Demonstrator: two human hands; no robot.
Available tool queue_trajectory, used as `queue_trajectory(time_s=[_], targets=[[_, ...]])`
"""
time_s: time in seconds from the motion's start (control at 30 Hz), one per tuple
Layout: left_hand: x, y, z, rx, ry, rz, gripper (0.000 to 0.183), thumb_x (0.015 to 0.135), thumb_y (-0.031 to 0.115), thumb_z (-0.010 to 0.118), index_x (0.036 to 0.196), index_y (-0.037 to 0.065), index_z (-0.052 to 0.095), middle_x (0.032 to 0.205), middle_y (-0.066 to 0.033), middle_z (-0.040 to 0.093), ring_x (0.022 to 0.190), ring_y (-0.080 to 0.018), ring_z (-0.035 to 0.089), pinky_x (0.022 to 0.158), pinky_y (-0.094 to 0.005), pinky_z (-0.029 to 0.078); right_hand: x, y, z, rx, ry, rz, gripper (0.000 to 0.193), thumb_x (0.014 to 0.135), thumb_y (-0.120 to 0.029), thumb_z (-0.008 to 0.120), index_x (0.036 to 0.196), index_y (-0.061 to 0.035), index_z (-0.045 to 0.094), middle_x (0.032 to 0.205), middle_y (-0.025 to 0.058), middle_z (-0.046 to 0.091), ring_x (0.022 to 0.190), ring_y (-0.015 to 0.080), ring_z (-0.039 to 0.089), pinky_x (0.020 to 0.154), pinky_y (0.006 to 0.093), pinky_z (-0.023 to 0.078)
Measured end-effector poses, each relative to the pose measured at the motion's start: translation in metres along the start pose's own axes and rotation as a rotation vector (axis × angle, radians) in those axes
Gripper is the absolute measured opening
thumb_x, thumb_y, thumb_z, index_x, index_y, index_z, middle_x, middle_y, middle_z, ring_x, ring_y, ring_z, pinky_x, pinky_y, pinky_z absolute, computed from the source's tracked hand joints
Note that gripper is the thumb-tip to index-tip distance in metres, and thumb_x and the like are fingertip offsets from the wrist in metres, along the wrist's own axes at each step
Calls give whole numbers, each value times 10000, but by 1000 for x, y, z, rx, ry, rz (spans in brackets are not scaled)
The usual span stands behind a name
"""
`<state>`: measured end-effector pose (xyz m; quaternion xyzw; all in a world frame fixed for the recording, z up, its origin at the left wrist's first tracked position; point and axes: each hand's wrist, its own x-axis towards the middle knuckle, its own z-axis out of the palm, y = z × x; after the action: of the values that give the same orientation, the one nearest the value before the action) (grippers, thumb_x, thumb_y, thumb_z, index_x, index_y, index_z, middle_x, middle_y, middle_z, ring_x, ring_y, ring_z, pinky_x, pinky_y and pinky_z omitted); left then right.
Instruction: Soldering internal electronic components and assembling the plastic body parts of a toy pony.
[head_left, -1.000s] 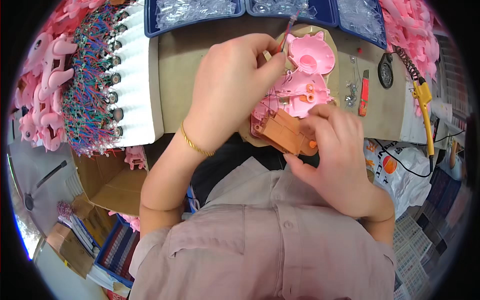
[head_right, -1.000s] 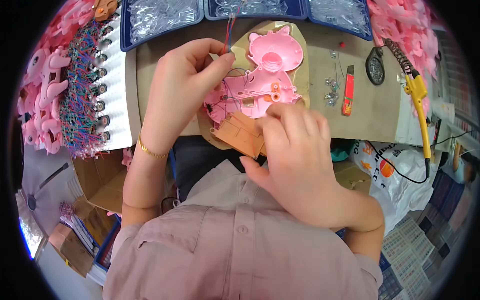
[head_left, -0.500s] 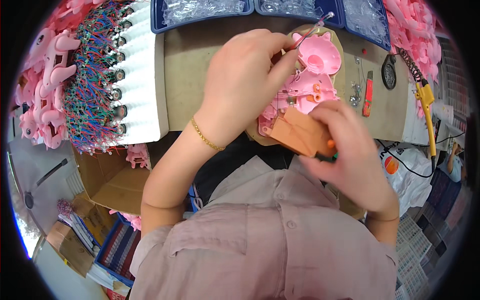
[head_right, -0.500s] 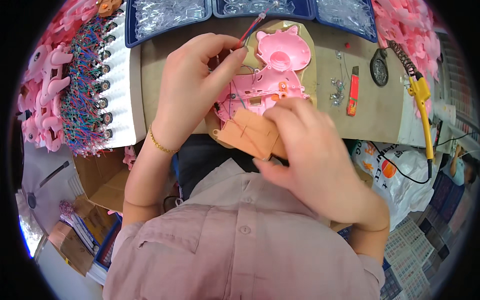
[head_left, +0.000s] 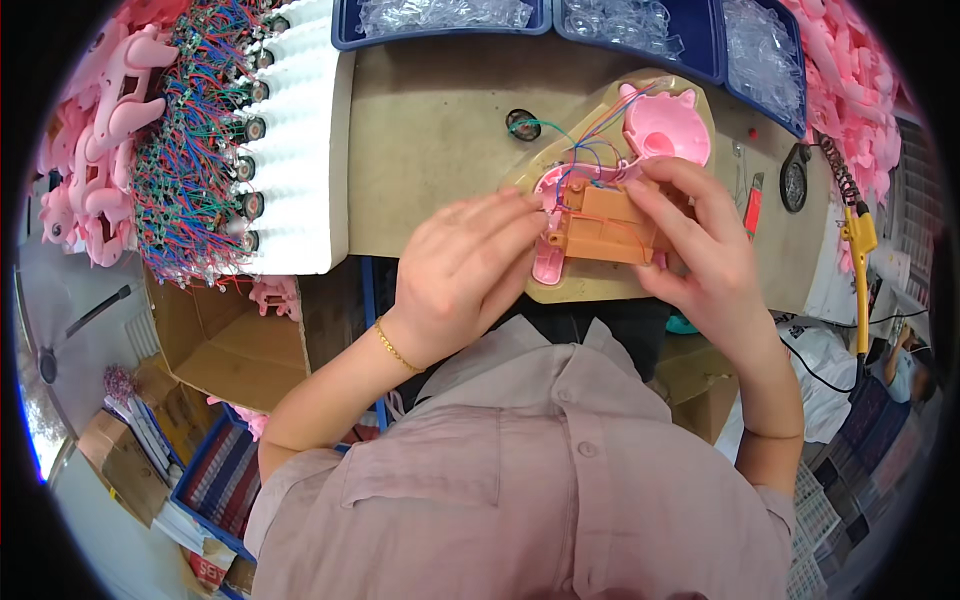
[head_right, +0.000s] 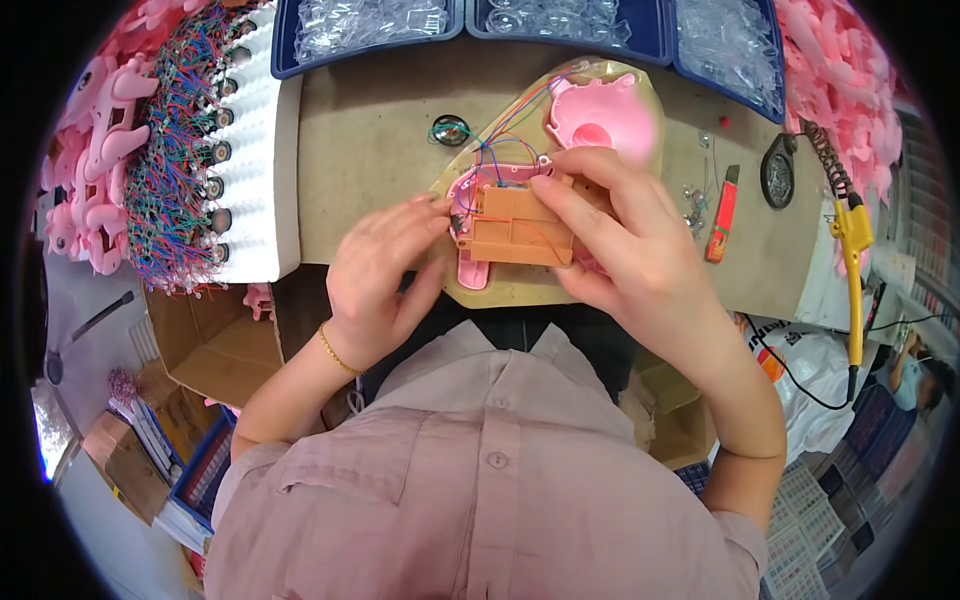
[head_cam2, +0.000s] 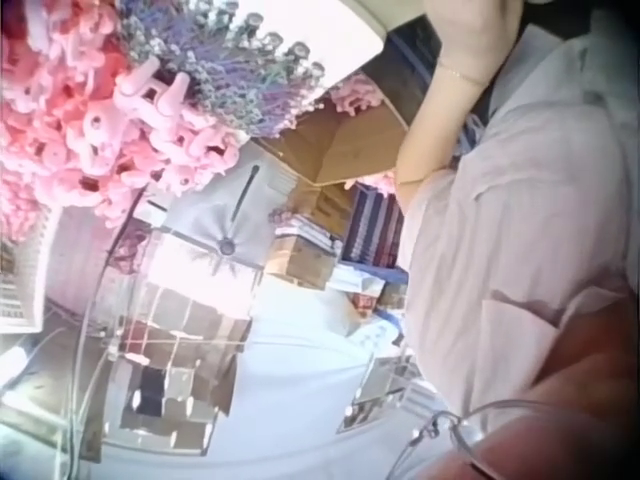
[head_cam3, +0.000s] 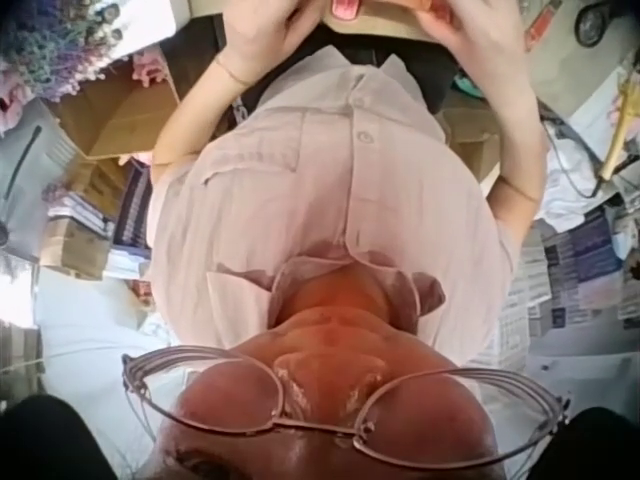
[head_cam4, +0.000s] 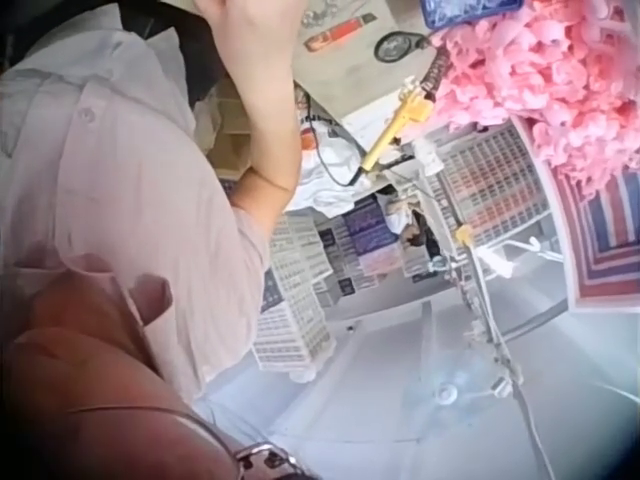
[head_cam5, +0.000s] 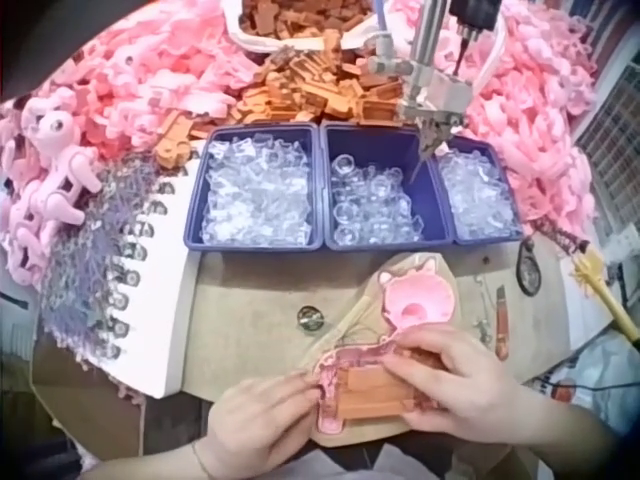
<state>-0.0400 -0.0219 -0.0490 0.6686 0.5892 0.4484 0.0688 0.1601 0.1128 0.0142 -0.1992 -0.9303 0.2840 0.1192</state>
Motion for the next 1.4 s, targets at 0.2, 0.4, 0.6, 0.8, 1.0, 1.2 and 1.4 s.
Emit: queue_trajectory(time_s=[0.2, 0.4, 0.6, 0.8, 1.0, 1.2, 1.4], targets=[[-7, 5, -2, 194, -148, 110, 440, 719, 54, 669, 1155, 47, 614, 1219, -90, 589, 1051, -230, 599, 844, -351, 500, 20, -11, -25, 16, -188, 121, 635, 550, -29, 774, 1158, -45, 594, 1192, 113, 527, 1033, 285, 556, 830, 386, 482], [-7, 18, -5, 307, -267, 78, 429, 728, 58, 665, 1155, 44, 616, 1226, -93, 583, 1119, -230, 554, 909, -356, 447, 20, 1, -26, -185, -171, -77, 634, 544, -130, 785, 1146, -51, 604, 1130, 99, 562, 1030, 297, 547, 857, 391, 451], [29, 11, -27, 166, -215, 46, 436, 732, 115, 696, 1160, 83, 619, 1177, -74, 595, 978, -227, 573, 846, -346, 424, -5, -2, -34, -114, 79, 150, 524, 618, -187, 775, 1098, -39, 622, 1038, 86, 586, 987, 278, 544, 866, 381, 417], [71, 29, 6, 270, -316, 219, 352, 783, 245, 671, 1105, 104, 651, 1149, 16, 616, 1088, -187, 520, 875, -352, 401, -10, 6, -27, -317, 45, 60, 464, 633, -257, 756, 1028, -40, 647, 888, 69, 557, 814, 254, 523, 762, 361, 408], [69, 31, 14, 252, -398, 233, 323, 812, 211, 625, 1103, 73, 647, 1181, -8, 611, 1114, -168, 514, 914, -356, 404, -11, 11, -24, -339, 78, 39, 445, 644, -241, 735, 1022, -22, 651, 836, 67, 556, 786, 240, 532, 730, 366, 416], [65, 29, 12, 241, -354, 225, 301, 790, 203, 646, 1061, 72, 653, 1156, -13, 617, 1111, -175, 516, 920, -352, 397, -12, 28, -26, -44, 26, 111, 368, 702, -143, 725, 1052, -51, 653, 918, 72, 597, 862, 279, 557, 782, 355, 433], [65, 42, -2, 320, -214, -3, 66, 782, 155, 676, 822, 101, 670, 946, 8, 654, 934, -214, 575, 849, -348, 381, 59, 33, -17, -247, 234, -240, 273, 734, -100, 699, 1000, -64, 652, 1000, 92, 597, 941, 274, 567, 844, 362, 436]])
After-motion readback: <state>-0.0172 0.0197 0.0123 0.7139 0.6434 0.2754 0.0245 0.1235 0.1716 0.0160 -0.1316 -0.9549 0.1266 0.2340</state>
